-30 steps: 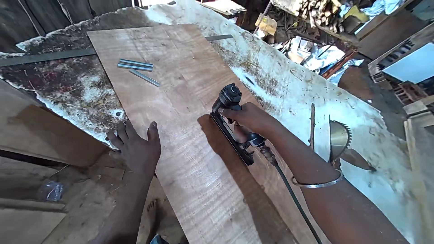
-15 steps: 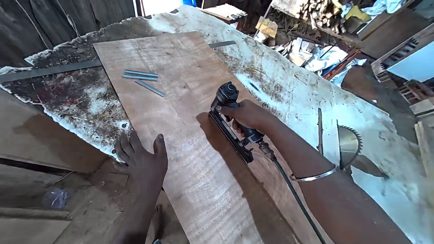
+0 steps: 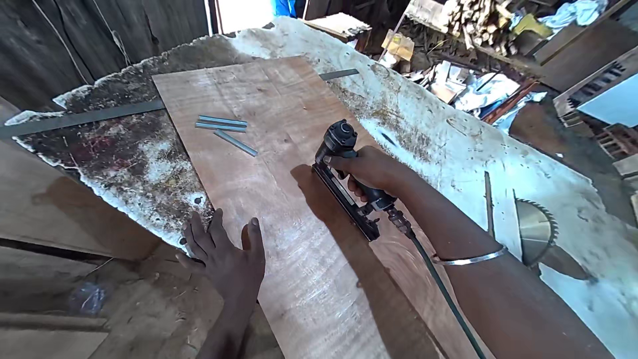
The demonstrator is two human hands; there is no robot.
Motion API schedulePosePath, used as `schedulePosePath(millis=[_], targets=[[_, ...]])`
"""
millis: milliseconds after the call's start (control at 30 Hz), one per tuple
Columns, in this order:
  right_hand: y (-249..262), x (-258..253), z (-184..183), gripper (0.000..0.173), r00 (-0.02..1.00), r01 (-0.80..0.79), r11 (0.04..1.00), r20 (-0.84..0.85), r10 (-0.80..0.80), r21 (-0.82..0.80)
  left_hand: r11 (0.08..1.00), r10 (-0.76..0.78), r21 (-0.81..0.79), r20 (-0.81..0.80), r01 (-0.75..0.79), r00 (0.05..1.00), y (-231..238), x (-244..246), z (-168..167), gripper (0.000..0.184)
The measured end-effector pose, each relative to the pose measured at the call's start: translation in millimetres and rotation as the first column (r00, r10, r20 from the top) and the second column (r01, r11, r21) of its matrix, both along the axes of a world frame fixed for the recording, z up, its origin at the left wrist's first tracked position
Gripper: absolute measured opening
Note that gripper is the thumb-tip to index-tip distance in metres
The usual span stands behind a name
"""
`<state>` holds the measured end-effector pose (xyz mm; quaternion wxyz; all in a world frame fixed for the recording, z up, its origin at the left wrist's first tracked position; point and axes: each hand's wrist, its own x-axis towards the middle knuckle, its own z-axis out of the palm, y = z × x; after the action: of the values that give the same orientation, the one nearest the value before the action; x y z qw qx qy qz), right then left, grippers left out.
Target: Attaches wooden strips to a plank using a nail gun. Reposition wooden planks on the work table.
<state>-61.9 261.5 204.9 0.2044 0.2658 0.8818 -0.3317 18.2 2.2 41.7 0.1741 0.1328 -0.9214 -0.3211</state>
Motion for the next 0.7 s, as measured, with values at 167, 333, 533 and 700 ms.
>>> schedulePosePath(millis=[167,333,533,700], targets=[[0,-9,0,0.062,1.0,0.012,1.0,-0.019,-0.012,-0.017,0.986,-0.157,-0.059,-0.073,0.153,0.985,0,3,0,0.085],[-6,-28,-1,0.061,1.0,0.006,1.0,-0.019,-0.006,0.001,0.913,-0.393,-0.152,-0.093,0.377,0.915,-24,-53,5,0.094],[-10,-44,3,0.06,1.0,0.014,0.999,-0.009,-0.015,-0.043,0.739,-0.641,-0.212,0.073,0.64,0.764,-68,-211,21,0.117],[-12,-58,2,0.061,1.0,0.013,0.999,-0.004,-0.014,-0.047,0.748,-0.612,-0.31,0.021,0.587,0.791,-113,-299,6,0.097]])
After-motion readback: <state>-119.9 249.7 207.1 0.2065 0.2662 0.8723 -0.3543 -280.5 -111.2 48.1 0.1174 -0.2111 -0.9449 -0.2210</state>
